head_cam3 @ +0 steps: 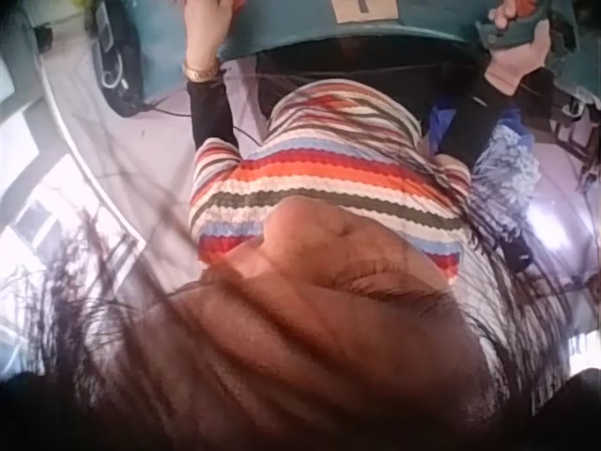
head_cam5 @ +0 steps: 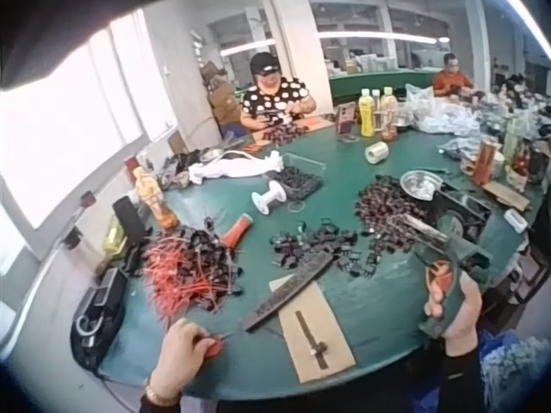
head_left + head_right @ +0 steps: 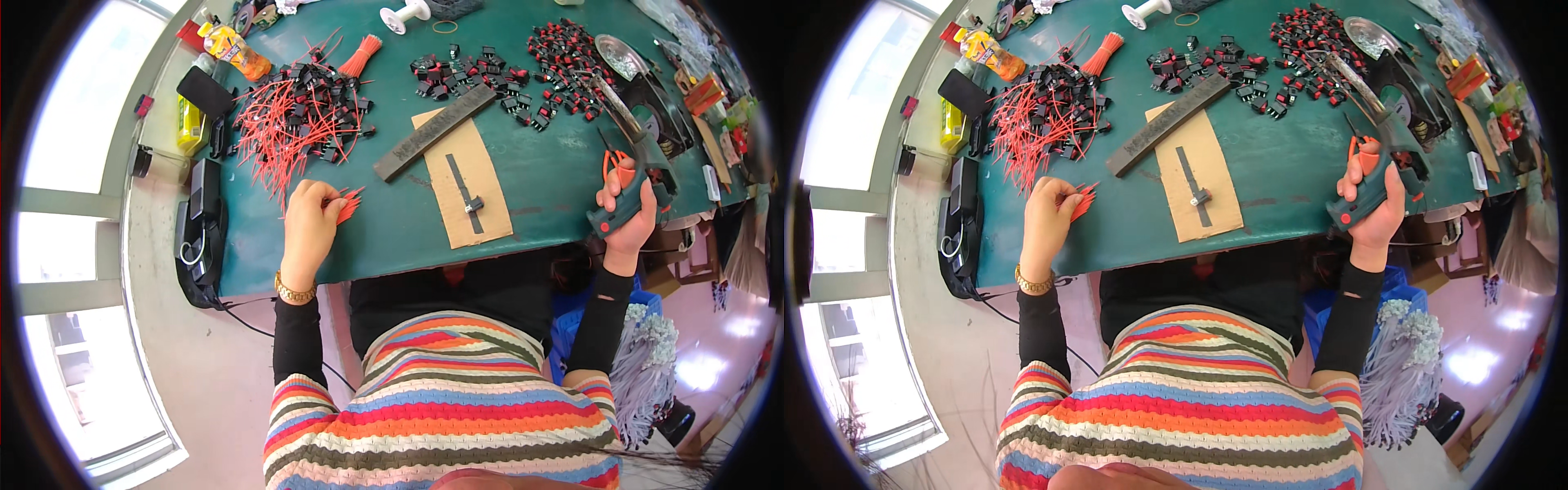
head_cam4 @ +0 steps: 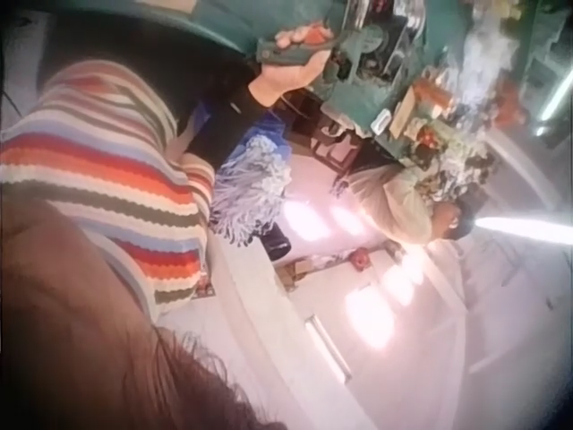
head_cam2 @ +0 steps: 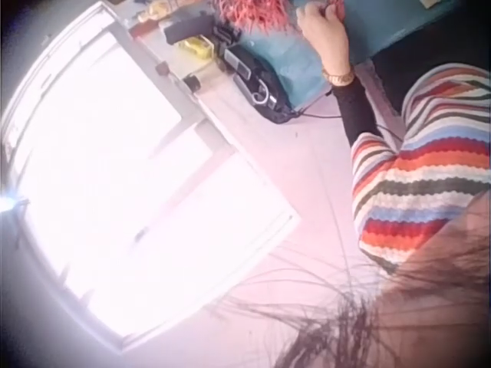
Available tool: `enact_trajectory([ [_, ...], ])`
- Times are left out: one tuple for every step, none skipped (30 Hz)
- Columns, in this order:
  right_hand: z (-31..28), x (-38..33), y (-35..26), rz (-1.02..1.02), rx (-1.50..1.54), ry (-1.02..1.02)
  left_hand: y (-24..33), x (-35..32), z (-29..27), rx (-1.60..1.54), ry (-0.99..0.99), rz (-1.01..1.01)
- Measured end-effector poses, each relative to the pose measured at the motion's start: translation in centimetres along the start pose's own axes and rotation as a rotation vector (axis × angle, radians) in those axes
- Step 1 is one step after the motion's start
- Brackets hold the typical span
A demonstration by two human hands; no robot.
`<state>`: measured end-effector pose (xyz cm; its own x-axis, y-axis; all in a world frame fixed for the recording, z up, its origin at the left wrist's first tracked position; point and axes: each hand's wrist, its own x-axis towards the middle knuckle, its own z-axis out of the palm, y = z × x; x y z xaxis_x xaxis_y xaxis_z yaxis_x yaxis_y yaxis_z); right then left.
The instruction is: The person assembles small electronic components by hand, joining wires and connectors using a soldering iron.
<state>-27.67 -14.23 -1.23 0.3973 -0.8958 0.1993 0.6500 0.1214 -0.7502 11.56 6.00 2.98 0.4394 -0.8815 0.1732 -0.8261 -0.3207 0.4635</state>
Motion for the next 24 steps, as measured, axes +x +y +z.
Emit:
enact_trajectory([
  [0.0,0.0,-0.1,0.0,-0.001,0.001,-0.2,-0.1,0.1,0.016,0.0,0.043],
  [0.1,-0.1,-0.1,-0.001,-0.003,0.002,-0.2,-0.2,0.2,0.016,0.0,0.042],
  [0.0,-0.1,-0.1,-0.004,-0.005,0.004,-0.1,-0.1,0.4,0.033,0.034,0.077],
  [0.0,-0.1,-0.1,-0.005,-0.001,0.005,0.0,0.0,0.6,0.049,0.068,0.111],
  [-0.1,-0.2,-0.2,-0.007,0.001,0.007,-0.2,0.0,0.9,0.045,0.066,0.116],
  [-0.1,-0.2,-0.1,-0.012,-0.004,0.013,-0.4,0.0,1.3,0.079,0.149,0.112],
  [0.1,-0.3,0.0,-0.016,0.001,0.013,-0.4,0.0,1.6,0.111,0.231,0.108],
  [0.2,-0.3,0.0,-0.02,0.005,0.014,-0.3,0.0,1.8,0.102,0.227,0.116],
  [0.2,-0.3,0.1,-0.023,-0.007,0.022,0.4,-0.1,2.0,0.038,0.284,0.192],
  [0.3,-0.2,0.2,-0.017,0.007,0.019,1.3,-0.2,2.1,-0.029,0.34,0.266],
  [0.3,-0.1,0.2,-0.012,0.019,0.017,2.3,-0.2,2.3,-0.044,0.333,0.27],
  [0.3,-0.1,0.3,0.004,0.038,0.017,3.8,-0.2,2.3,-0.117,0.178,0.373],
  [0.3,-0.1,0.2,0.004,0.036,0.021,5.0,-0.1,2.3,-0.187,0.025,0.478],
  [0.3,-0.1,0.2,0.007,0.036,0.015,5.9,0.5,2.8,-0.147,0.037,0.73],
  [0.3,-0.1,0.3,0.009,0.04,0.01,6.7,0.9,3.1,-0.162,0.033,0.74],
  [0.2,-0.1,0.4,0.011,0.043,0.015,7.6,1.2,3.3,-0.167,0.0,0.885],
  [0.2,-0.1,0.4,0.004,0.034,0.027,8.2,1.4,3.7,-0.171,-0.033,1.031],
  [0.2,-0.1,0.4,0.004,0.043,0.019,8.5,1.7,4.2,-0.168,-0.094,1.06],
  [0.2,-0.1,0.4,0.004,0.054,0.01,8.7,2.0,4.7,-0.178,-0.102,1.071],
  [0.3,-0.1,0.3,-0.004,0.05,0.008,8.9,2.3,5.1,-0.171,-0.118,1.104],
  [0.3,-0.1,0.3,-0.009,0.046,0.023,9.0,2.4,5.6,-0.165,-0.135,1.135],
  [0.3,-0.1,0.3,-0.014,0.042,0.022,8.8,2.4,6.1,-0.173,-0.146,1.145],
  [0.3,-0.1,0.4,-0.018,0.038,0.02,8.5,2.4,6.6,-0.22,-0.115,1.083],
  [0.4,-0.1,0.4,-0.018,0.056,0.041,8.3,2.3,6.9,-0.265,-0.085,1.02],
])
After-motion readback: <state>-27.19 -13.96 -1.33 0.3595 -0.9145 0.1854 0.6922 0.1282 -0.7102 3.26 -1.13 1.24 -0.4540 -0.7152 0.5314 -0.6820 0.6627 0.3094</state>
